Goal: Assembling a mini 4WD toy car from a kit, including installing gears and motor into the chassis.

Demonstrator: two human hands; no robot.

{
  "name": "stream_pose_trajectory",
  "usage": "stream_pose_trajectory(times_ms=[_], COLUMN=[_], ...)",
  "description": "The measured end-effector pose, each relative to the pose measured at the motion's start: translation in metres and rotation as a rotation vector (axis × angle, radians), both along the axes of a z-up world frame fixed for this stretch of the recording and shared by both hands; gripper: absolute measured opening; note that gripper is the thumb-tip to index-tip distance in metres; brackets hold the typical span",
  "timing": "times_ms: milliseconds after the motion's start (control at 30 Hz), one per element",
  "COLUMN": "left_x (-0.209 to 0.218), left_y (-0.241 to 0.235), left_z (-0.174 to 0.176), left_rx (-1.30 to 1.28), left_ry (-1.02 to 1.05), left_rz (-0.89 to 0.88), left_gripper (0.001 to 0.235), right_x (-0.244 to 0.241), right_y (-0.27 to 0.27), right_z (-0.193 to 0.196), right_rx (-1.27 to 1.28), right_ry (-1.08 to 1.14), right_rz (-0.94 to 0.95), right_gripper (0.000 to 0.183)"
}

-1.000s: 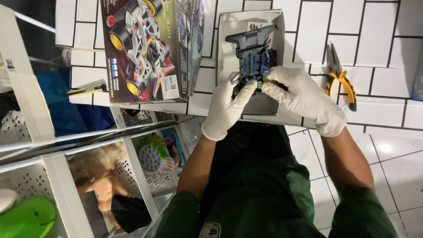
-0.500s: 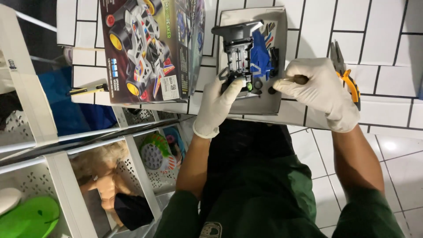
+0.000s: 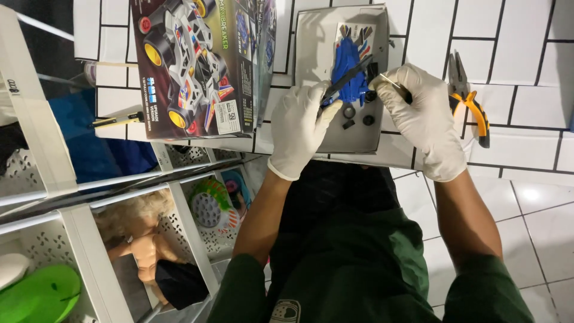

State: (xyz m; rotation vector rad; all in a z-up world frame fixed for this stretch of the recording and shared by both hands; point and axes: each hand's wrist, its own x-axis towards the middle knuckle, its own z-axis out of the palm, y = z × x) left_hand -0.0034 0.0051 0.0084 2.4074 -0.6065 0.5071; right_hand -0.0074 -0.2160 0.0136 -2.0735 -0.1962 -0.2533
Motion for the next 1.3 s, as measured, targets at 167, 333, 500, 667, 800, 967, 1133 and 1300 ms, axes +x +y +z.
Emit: stream_pose_trajectory(times_ms=[167, 333, 500, 667, 800, 967, 1133, 1300], left_x=[0.006, 0.006, 0.001, 0.001, -0.009, -0.008, -0.014, -0.029], left_y=[-0.004, -0.005, -0.009, -0.013, -0.017, -0.006, 0.000, -0.031], left_z=[-0.004, 0.002, 0.004, -0.020, 0.000, -0.010, -0.006, -0.039], left_rx=[0.114, 0.132, -0.214, -0.057, -0.059, 0.097, 0.073, -0.441], left_ry=[0.019, 0.028, 0.361, 0.427, 0.456, 0.200, 0.118, 0.057], left_rz=[-0.010, 0.017, -0.027, 0.013, 0.178, 0.230, 0.160, -0.143], left_gripper=[0.038, 0.036, 0.028, 0.037, 0.050, 0.054, 0.046, 0.046], right_x=[0.000, 0.005, 0.003, -0.002, -0.005, -0.007, -0.010, -0.019], right_y=[0.006, 0.000, 0.000, -0.003, 0.003, 0.003, 0.000, 0.016], right_z=[-0.007, -0.007, 0.006, 0.012, 0.009, 0.014, 0.017, 0.017], right_rx=[-0.091, -0.108, -0.035, -0.004, 0.031, 0.155, 0.331, 0.628], right_ry=[-0.140, -0.211, -0.030, -0.050, -0.033, 0.045, 0.004, 0.075], right_rz=[0.032, 0.073, 0.082, 0.066, -0.003, -0.061, -0.030, 0.039], right_gripper=[0.009, 0.006, 0.030, 0.013, 0.012, 0.026, 0.037, 0.025])
